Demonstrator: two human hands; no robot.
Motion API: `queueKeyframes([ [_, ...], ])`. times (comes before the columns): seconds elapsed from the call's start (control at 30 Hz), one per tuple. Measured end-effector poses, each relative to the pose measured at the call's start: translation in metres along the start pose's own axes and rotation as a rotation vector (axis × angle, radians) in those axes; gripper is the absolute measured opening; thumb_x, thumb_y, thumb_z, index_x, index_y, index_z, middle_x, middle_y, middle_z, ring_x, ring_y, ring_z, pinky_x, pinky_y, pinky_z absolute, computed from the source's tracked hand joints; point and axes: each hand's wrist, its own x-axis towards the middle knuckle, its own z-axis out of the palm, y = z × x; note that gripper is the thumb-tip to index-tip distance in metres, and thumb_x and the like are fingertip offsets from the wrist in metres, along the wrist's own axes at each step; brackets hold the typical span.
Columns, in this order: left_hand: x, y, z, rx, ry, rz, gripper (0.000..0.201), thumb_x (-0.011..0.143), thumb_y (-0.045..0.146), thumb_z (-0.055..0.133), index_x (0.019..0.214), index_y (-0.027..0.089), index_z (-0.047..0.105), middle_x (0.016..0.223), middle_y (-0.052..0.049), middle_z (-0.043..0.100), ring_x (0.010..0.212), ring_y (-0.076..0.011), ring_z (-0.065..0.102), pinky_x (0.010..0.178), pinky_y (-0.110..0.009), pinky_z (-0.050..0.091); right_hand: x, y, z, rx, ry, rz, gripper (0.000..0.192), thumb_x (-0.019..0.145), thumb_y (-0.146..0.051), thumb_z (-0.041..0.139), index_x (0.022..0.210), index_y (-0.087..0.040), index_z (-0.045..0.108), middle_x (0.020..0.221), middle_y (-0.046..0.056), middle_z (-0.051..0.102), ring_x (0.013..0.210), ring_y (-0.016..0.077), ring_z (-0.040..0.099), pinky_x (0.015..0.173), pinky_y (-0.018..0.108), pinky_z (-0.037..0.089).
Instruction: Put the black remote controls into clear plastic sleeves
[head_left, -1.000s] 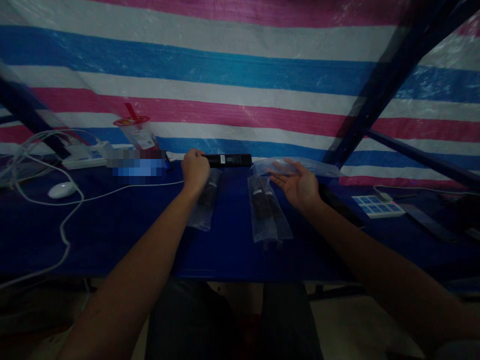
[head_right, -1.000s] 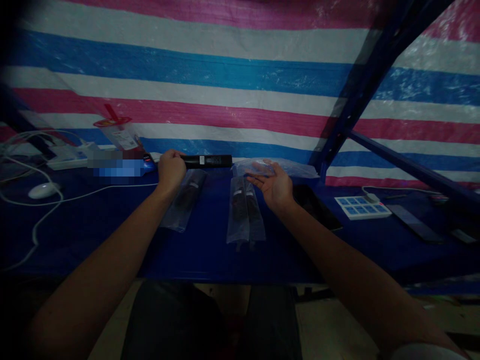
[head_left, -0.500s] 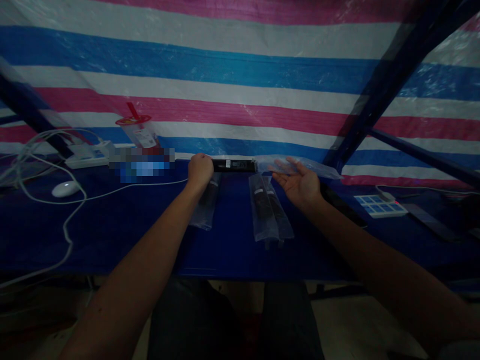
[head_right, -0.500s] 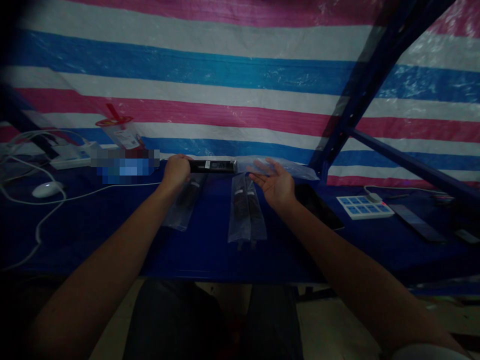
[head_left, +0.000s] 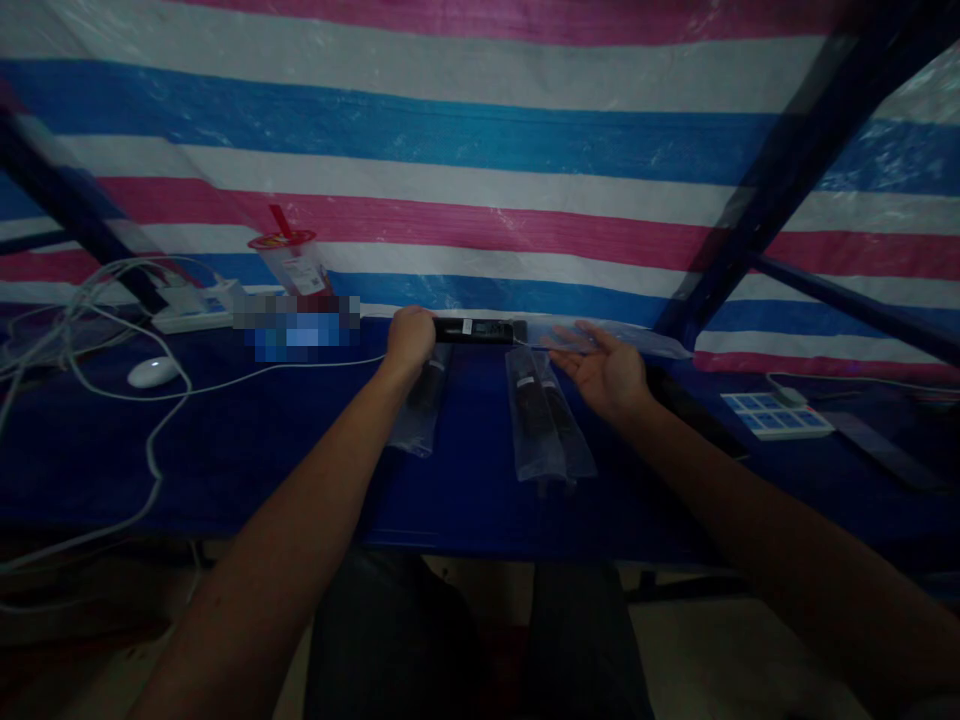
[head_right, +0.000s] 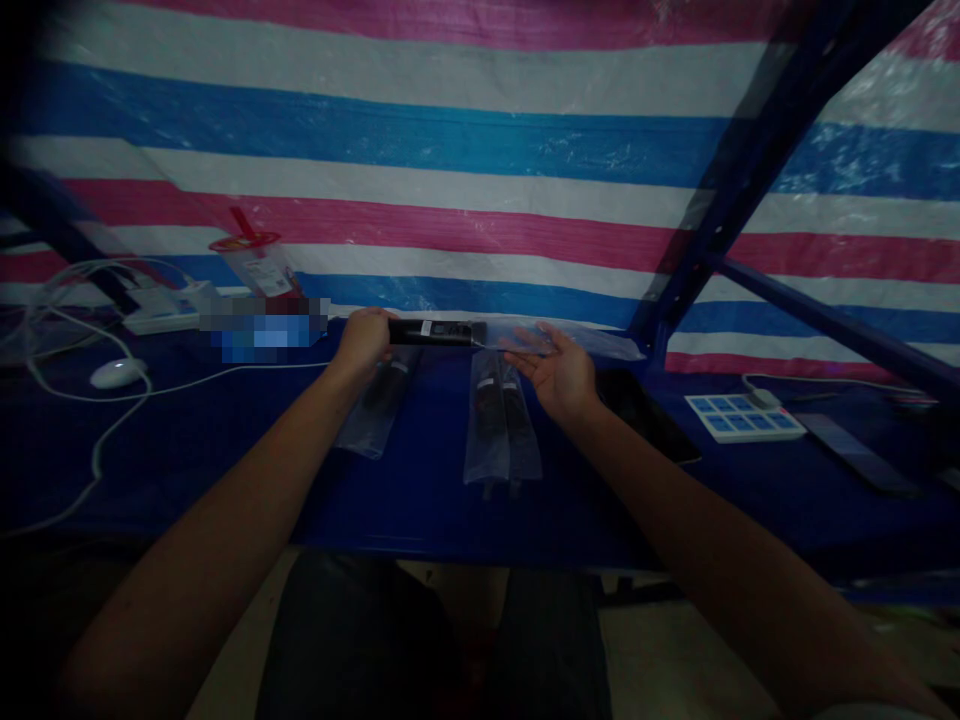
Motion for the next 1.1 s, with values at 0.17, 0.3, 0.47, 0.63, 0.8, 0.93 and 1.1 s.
queueKeyframes([
  [0.17,-0.016,0.016,0.005,-0.017,-0.062,-0.082,0.015,0.086,0.023,0.049,0.082,0.018,0.063,0.056,-0.001,0.047,0.044,-0.0132,0.043,0.044,-0.024,0.030,-0.005,0.003,0.006,-0.047,-0.022,0.004,0.018,0.089,-0.025,0.051,0.104,-0.020,0.059,0.108,0.013,0.072,0.085,0.0240,0.074,0.079,0.043,0.062],
  [0.3,-0.024,0.021,0.008,-0.146,-0.203,-0.107,0.016,0.089,0.021,0.046,0.086,0.016,0.061,0.061,-0.002,0.051,0.045,-0.0111,0.045,0.042,-0.021,0.031,-0.010,0.003,0.010,-0.062,-0.068,-0.037,0.018,0.088,-0.025,0.053,0.103,-0.020,0.061,0.100,0.010,0.073,0.078,0.0231,0.072,0.078,0.047,0.062],
  [0.47,-0.033,0.020,0.013,-0.249,-0.363,-0.106,0.018,0.094,0.019,0.044,0.093,0.015,0.062,0.075,-0.007,0.060,0.049,-0.0119,0.053,0.045,-0.024,0.039,-0.015,0.002,0.014,-0.106,-0.146,-0.096,0.023,0.081,-0.019,0.064,0.104,-0.023,0.060,0.090,0.003,0.070,0.074,0.0202,0.069,0.077,0.045,0.062],
  [0.63,-0.042,0.023,0.021,-0.372,-0.469,-0.133,0.015,0.097,0.023,0.051,0.093,0.017,0.065,0.082,-0.008,0.061,0.051,-0.0109,0.054,0.051,-0.028,0.043,-0.021,0.006,0.018,-0.160,-0.198,-0.158,0.040,0.072,-0.011,0.073,0.107,-0.026,0.062,0.091,0.000,0.069,0.080,0.0190,0.068,0.071,0.039,0.063],
  [0.8,-0.050,0.026,0.028,-0.367,-0.509,-0.043,0.017,0.096,0.034,0.057,0.096,0.018,0.063,0.083,-0.007,0.060,0.057,-0.0132,0.057,0.053,-0.029,0.044,-0.024,0.011,0.021,-0.185,-0.166,-0.207,0.042,0.069,-0.007,0.077,0.103,-0.028,0.063,0.093,-0.001,0.067,0.089,0.0194,0.068,0.074,0.039,0.064],
  [0.93,-0.056,0.025,0.032,-0.206,-0.445,0.148,0.015,0.087,0.029,0.070,0.094,0.019,0.062,0.083,-0.004,0.061,0.067,-0.0150,0.058,0.058,-0.027,0.046,-0.027,0.012,0.023,-0.192,-0.159,-0.213,0.044,0.065,-0.007,0.080,0.100,-0.027,0.062,0.091,-0.002,0.067,0.090,0.0193,0.069,0.077,0.038,0.064],
  [1.1,-0.058,0.023,0.035,-0.177,-0.355,0.215,0.016,0.081,0.027,0.073,0.082,0.019,0.060,0.076,-0.001,0.062,0.068,-0.0137,0.057,0.062,-0.025,0.043,-0.028,0.015,0.024,-0.200,-0.154,-0.266,0.042,0.064,-0.011,0.083,0.097,-0.024,0.062,0.091,-0.001,0.068,0.087,0.0186,0.070,0.081,0.040,0.064],
])
